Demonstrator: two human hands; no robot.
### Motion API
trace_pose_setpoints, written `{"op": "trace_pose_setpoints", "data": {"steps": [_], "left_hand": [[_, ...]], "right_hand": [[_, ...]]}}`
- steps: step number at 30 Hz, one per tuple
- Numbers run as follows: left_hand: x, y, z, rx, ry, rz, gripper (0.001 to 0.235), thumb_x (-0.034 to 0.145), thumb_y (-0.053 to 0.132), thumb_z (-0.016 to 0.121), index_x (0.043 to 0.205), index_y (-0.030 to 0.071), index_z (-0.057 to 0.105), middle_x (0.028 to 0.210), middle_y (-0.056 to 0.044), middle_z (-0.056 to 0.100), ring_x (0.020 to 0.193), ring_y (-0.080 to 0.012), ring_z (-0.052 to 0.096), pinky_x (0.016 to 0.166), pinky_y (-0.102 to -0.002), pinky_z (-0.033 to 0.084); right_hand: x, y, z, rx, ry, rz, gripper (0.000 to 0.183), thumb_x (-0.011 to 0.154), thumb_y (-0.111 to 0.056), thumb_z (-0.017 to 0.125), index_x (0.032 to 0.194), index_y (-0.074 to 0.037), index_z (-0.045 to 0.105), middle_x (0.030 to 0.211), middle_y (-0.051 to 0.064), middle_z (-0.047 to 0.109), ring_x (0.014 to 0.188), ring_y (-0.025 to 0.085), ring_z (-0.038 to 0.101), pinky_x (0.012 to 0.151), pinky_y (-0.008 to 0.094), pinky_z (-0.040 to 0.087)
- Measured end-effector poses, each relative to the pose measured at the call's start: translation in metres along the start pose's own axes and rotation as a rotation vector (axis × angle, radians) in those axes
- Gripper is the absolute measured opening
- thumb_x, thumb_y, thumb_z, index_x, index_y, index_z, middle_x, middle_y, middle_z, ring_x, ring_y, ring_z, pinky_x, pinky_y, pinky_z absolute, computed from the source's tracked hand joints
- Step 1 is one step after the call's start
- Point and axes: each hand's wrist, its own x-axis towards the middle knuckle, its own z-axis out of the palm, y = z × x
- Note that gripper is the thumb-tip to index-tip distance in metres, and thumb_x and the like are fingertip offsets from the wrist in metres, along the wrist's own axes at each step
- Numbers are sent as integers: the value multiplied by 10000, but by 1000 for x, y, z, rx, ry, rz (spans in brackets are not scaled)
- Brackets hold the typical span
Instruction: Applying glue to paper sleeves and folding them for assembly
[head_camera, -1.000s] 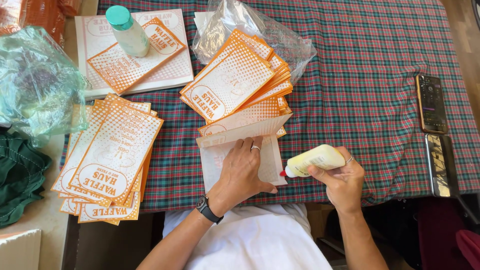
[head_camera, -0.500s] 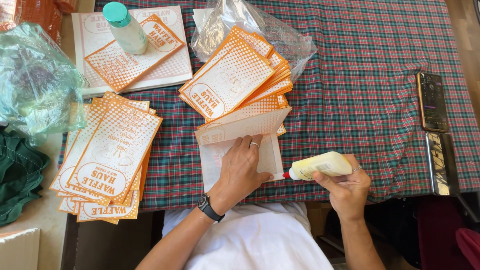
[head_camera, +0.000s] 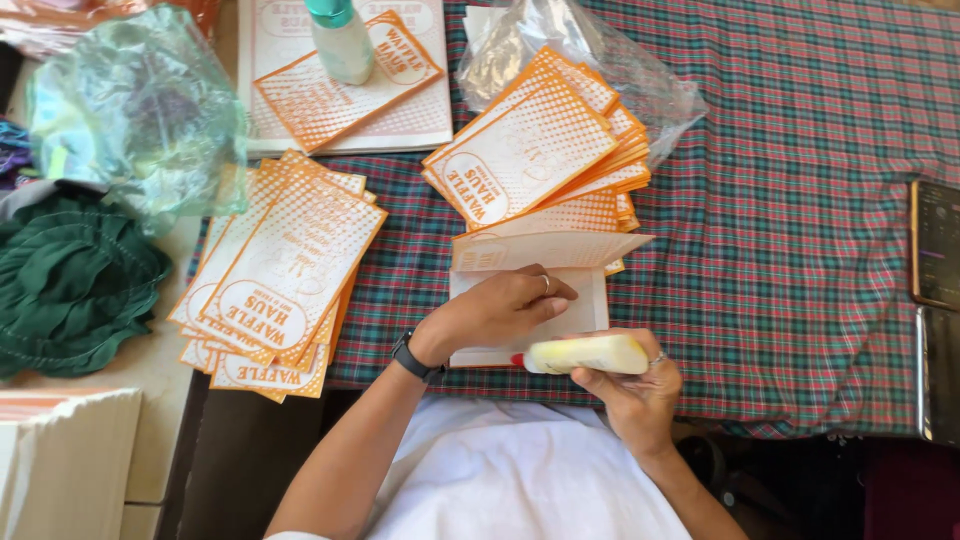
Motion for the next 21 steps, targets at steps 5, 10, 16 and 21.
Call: {"op": "trace_pose_setpoints", "data": {"steps": [5,10,16,21], "left_hand": [[-3,-6,-12,-233,-37,-163,525,1026,424,428,1288,42,676,1313,-62,723,1181,-170,671,991,-290,500],[-5,-6,-17,-416,-60,-186,601,1008,498,393,1295,58,685,1181,-80,751,1031,-154,704,939,-280,562],[-29,20,-6,-168,155,96,250,1039,254,544,1022,59,700,923,-53,769,784,-151,677,685,-320,510],[-83,70,12,-77,95,131,108,926,130,645,947,62,726,767,-90,733,633,-273,686,593,-391,494]], "right_hand": [[9,-5,39,79,-173,-39,345,824,-75,805,1073,-8,575,1066,262,770,998,333,796,896,380,678],[13,0,56,74,-236,-26,372,814,-102,839,1101,-25,615,1051,197,790,1005,259,779,915,350,651],[31,38,-36,401,261,-11,720,771,-149,866,1403,17,565,1181,174,702,1014,296,711,916,477,627],[55,-4,-90,-100,392,193,421,917,-216,765,1258,9,667,1099,84,717,951,180,698,809,354,630]]}}
